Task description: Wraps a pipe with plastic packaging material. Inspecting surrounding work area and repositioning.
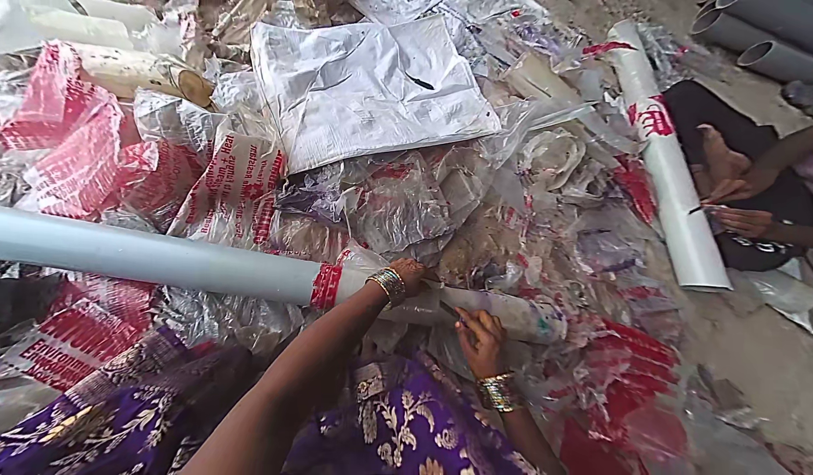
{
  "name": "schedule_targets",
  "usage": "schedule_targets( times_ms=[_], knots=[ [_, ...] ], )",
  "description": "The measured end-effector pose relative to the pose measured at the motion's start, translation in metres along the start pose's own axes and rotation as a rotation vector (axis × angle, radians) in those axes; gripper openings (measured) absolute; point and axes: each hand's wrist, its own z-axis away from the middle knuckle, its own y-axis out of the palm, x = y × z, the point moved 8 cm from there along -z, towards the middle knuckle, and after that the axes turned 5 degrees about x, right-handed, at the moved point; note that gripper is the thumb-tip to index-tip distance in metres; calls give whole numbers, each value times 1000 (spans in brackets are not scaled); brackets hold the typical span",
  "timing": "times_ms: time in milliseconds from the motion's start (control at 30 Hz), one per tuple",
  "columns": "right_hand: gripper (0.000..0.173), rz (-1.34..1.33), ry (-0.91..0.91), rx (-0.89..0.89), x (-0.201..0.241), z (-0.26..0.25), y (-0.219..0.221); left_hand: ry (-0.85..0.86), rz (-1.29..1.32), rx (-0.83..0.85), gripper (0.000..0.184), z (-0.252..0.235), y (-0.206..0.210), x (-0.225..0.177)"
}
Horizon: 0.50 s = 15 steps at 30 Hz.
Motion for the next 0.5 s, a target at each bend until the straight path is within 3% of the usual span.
schedule_targets(
  times_ms=[133, 500],
  knots=[
    [37, 37, 13, 16, 8, -1, 6, -110, -126, -17, 40, 2, 6, 5],
    [27, 8, 161, 28, 21, -4, 16, -104, -91, -64, 41, 15, 10, -4]
  ],
)
